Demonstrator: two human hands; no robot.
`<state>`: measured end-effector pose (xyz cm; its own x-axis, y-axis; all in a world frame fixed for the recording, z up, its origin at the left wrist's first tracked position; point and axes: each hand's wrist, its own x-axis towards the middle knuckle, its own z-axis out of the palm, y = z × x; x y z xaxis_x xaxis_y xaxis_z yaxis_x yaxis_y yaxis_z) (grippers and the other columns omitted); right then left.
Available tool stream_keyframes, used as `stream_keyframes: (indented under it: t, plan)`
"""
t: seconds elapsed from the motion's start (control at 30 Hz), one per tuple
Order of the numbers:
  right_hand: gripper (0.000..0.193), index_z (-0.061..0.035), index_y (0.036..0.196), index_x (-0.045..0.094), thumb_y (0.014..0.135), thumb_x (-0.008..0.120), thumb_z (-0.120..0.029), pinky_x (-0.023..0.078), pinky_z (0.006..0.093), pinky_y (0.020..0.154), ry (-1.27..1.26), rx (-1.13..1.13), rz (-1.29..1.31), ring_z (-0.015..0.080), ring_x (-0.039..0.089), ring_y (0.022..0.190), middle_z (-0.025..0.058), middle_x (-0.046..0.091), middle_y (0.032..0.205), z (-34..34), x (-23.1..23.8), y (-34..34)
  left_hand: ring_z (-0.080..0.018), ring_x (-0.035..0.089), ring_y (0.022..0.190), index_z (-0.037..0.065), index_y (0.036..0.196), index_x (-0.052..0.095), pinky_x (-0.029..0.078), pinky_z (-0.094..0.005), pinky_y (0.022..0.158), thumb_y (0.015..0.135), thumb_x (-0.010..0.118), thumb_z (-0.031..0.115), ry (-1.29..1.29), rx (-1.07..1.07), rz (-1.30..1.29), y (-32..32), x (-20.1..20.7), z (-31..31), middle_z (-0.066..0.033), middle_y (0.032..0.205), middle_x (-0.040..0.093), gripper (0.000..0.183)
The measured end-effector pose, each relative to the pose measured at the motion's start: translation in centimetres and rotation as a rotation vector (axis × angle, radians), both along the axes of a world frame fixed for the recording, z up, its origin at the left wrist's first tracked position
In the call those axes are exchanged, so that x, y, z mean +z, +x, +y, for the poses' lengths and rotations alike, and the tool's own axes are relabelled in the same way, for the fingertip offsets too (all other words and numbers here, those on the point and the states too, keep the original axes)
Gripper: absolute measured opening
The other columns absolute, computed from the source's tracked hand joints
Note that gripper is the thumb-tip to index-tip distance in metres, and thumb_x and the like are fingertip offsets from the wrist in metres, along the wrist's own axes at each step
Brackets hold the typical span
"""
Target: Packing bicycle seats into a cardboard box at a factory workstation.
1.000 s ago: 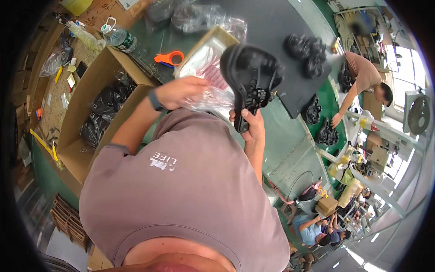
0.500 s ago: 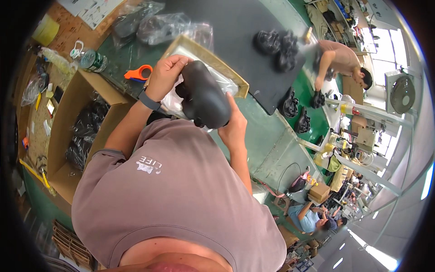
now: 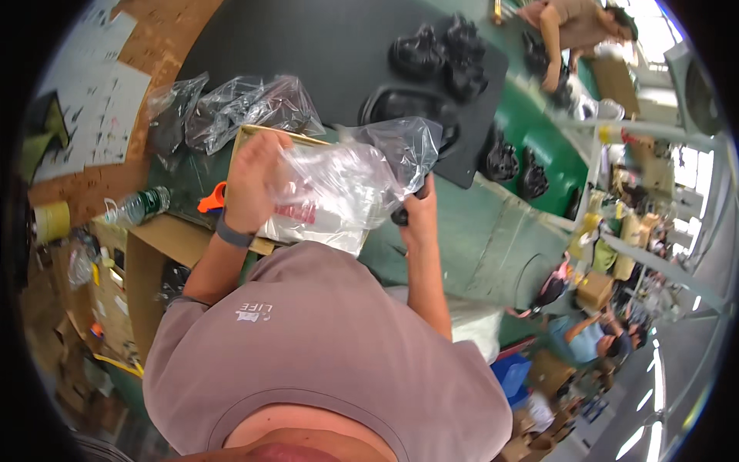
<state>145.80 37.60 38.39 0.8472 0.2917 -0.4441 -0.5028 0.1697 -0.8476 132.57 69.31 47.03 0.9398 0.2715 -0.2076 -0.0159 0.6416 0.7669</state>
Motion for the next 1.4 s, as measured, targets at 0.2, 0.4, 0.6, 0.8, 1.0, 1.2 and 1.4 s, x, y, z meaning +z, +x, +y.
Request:
stream_keyframes:
  t: [0.2, 0.4, 0.6, 0.8, 1.0, 1.2, 1.4]
  plan:
    - [0.084, -0.0036, 0.158, 0.052, 0.089, 0.094, -0.025, 0.059, 0.0338, 0.064, 0.705, 0.111, 0.202, 0.0257, 0.069, 0.077, 0.0174, 0.074, 0.116, -6.5, -2.5, 2.3, -0.0052, 0.061, 0.079, 0.004, 0.16, 0.054, 0.054, -0.0248, 0.072, 0.113, 0.068, 0.025, -0.558, 0.019, -0.087, 7.6, -2.5, 1.8, 0.0032, 0.099, 0.064, 0.053]
    - [0.109, -0.0374, 0.181, 0.026, 0.094, 0.092, -0.029, 0.049, 0.0332, 0.06, 1.181, 0.276, 0.139, 0.0197, 0.063, 0.073, 0.0136, 0.05, 0.175, -11.9, -8.2, -5.6, -0.018, 0.071, 0.098, 0.004, 0.156, 0.058, 0.061, -0.0299, 0.091, 0.09, 0.062, -0.014, -0.454, 0.192, -0.011, 7.6, -10.6, 0.1, -0.005, 0.114, 0.068, 0.068]
    - [0.102, -0.0221, 0.177, 0.04, 0.09, 0.094, -0.027, 0.052, 0.0363, 0.065, 0.965, 0.117, 0.312, 0.0249, 0.068, 0.082, 0.0194, 0.05, 0.174, -12.6, -8.4, -14.0, -0.0084, 0.053, 0.057, 0.016, 0.109, 0.071, 0.038, -0.0254, 0.046, 0.111, 0.06, 0.026, -0.365, 0.074, 0.361, -0.8, -21.1, 3.3, 0.0033, 0.072, 0.059, 0.015]
    - [0.09, 0.0022, 0.159, 0.053, 0.083, 0.093, -0.023, 0.06, 0.041, 0.075, 0.563, 0.298, 0.176, 0.0282, 0.073, 0.089, 0.0285, 0.07, 0.143, -6.5, -2.6, -15.9, -0.0053, 0.031, 0.046, 0.021, 0.093, 0.065, 0.019, -0.024, 0.042, 0.111, 0.049, 0.067, -0.588, -0.216, 0.605, -6.6, -12.5, -3.0, 0.0093, 0.066, 0.047, 0.052]
    - [0.058, 0.0033, 0.138, 0.068, 0.084, 0.086, 0.002, 0.067, 0.0448, 0.09, 0.308, 0.583, 0.024, 0.0326, 0.08, 0.108, 0.0209, 0.08, 0.115, -0.3, 1.7, -17.8, -0.0189, 0.057, 0.057, 0.01, 0.104, 0.075, 0.044, -0.0389, 0.052, 0.11, 0.061, 0.041, 0.603, -0.319, 0.361, -14.1, -15.9, -8.9, -0.0062, 0.077, 0.068, 0.034]
    - [0.066, 0.0006, 0.146, 0.052, 0.087, 0.082, 0.004, 0.067, 0.0426, 0.082, 0.141, 0.541, 0.123, 0.0299, 0.08, 0.101, 0.017, 0.073, 0.124, 0.2, 1.2, -19.7, -0.0235, 0.066, 0.062, -0.002, 0.106, 0.079, 0.05, -0.0431, 0.061, 0.109, 0.065, 0.028, 0.684, -0.206, 0.348, -19.5, -8.6, -8.7, -0.0112, 0.069, 0.068, 0.033]
    - [0.05, 0.0013, 0.134, 0.06, 0.089, 0.08, -0.003, 0.065, 0.042, 0.081, 0.264, 0.46, 0.134, 0.0273, 0.078, 0.094, 0.0164, 0.076, 0.108, -2.7, 1.8, -20.8, -0.0019, 0.03, 0.055, 0.003, 0.135, 0.071, 0.023, -0.0239, 0.049, 0.123, 0.049, 0.048, 0.164, 0.278, 0.261, -19.4, -6.3, -3.9, 0.0087, 0.068, 0.04, 0.051]
